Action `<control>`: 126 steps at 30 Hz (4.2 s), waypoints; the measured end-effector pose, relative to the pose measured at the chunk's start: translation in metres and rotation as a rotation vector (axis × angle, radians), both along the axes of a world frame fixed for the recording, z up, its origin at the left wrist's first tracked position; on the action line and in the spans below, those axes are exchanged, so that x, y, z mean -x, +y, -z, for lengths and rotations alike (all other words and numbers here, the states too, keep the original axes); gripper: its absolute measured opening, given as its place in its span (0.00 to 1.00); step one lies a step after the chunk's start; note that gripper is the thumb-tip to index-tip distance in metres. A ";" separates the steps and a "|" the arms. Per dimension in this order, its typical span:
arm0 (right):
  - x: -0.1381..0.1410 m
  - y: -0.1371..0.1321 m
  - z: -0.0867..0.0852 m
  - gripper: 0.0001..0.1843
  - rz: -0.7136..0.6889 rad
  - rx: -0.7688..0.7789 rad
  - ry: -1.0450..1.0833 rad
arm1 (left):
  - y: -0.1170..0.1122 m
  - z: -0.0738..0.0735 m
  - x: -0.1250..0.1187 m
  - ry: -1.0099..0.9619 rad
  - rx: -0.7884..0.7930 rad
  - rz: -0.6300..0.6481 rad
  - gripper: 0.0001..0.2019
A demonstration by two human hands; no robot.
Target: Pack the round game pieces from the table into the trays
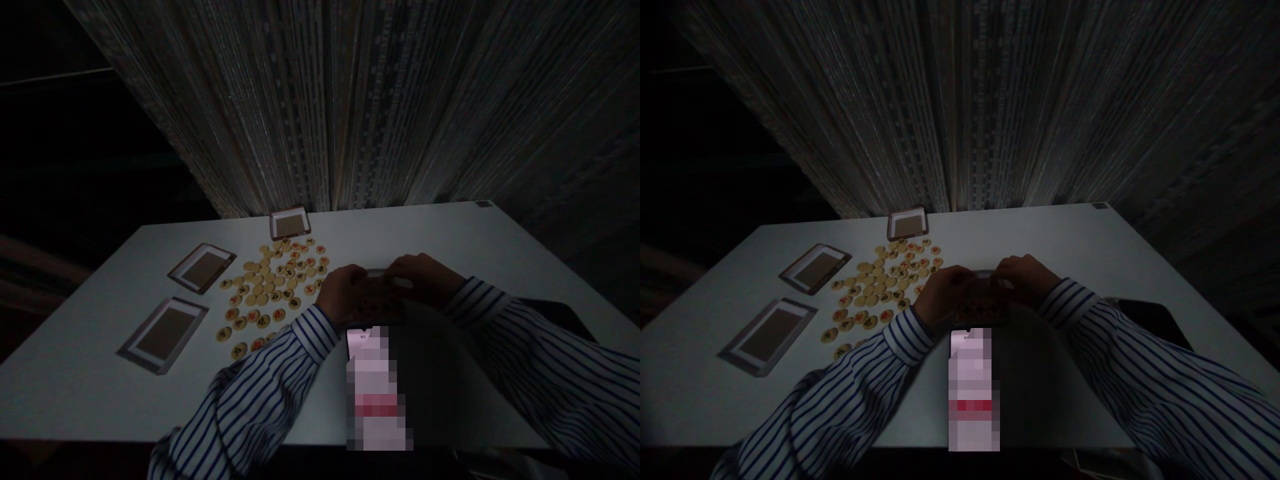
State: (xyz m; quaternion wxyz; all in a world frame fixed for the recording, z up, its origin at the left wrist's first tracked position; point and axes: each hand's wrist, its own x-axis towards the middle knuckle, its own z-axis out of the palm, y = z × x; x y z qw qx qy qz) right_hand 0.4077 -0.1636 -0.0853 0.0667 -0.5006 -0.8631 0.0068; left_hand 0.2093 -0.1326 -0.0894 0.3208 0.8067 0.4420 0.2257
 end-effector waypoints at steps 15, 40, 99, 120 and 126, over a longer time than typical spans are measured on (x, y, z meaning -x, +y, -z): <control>0.000 0.006 0.001 0.11 0.121 0.178 -0.176 | 0.001 0.000 0.015 0.102 -0.073 0.002 0.10; 0.004 0.005 0.002 0.11 0.107 0.143 -0.240 | -0.002 -0.012 0.034 0.158 -0.088 -0.034 0.11; 0.133 0.103 -0.014 0.18 0.027 0.204 -0.168 | 0.010 -0.024 0.173 0.236 -0.192 -0.212 0.12; 0.142 0.116 -0.018 0.15 -0.053 0.179 -0.210 | 0.025 -0.028 0.147 0.182 -0.163 -0.255 0.11; 0.122 0.079 -0.032 0.14 -0.197 -0.039 0.071 | 0.022 -0.024 0.119 -0.275 0.144 -0.307 0.11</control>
